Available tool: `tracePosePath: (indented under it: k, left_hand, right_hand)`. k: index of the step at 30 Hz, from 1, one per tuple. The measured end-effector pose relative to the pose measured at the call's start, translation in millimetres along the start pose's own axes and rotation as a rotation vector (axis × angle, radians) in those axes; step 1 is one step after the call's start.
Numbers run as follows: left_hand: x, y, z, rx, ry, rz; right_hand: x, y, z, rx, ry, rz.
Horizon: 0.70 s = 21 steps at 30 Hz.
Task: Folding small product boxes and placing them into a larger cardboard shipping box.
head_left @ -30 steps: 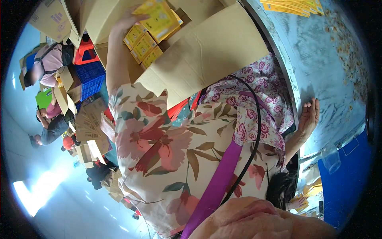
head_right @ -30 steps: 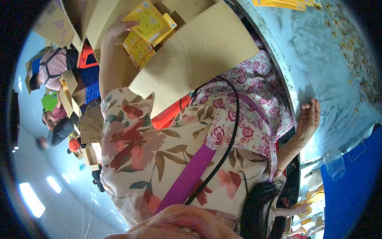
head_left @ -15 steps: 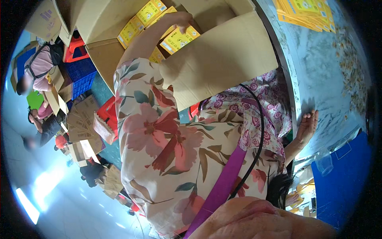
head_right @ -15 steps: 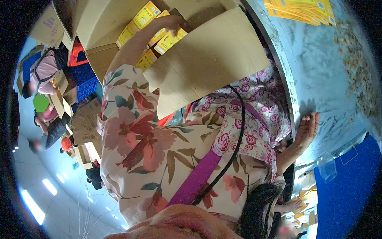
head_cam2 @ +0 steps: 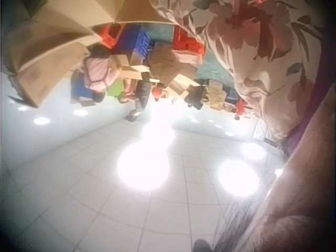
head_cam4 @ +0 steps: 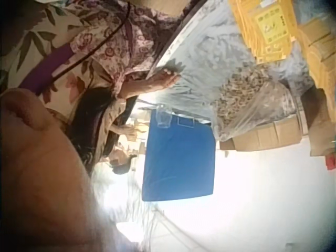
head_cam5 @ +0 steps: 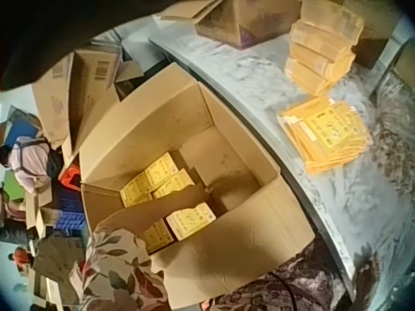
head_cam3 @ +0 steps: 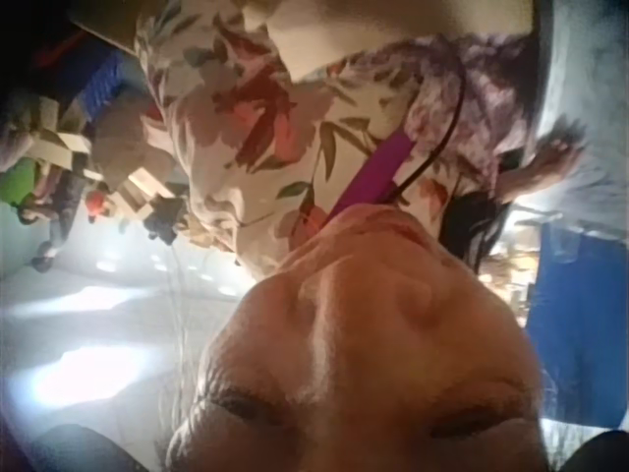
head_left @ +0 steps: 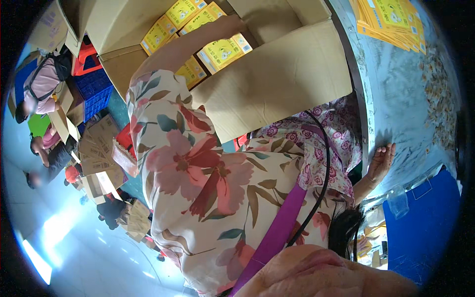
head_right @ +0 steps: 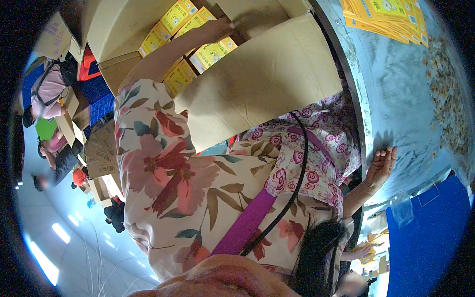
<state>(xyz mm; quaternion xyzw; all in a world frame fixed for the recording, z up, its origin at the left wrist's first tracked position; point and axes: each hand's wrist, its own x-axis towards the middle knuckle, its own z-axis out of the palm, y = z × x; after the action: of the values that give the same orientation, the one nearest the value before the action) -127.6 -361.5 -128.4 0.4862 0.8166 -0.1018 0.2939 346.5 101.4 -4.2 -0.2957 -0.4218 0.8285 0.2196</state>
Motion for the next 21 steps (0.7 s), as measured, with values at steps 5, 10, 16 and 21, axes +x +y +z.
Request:
tracePosePath:
  k: [5,10,16,21]
  left_hand:
    - [-40,12,-6,-0.005,0.204,0.188]
    - [-20,47,-26,0.029,-0.018,0.12]
    - [-61,86,-108,-0.34,0.791,-0.141]
    - [-17,168,-229,-0.573,1.027,-0.024]
  right_hand:
    - [12,5,-6,0.011,-0.008,0.035]
    - [-16,-16,-26,-0.08,0.115,-0.081]
    - [49,-28,59,-0.62,0.093,0.0]
    - [160,-43,124,-0.832,0.03,-0.494]
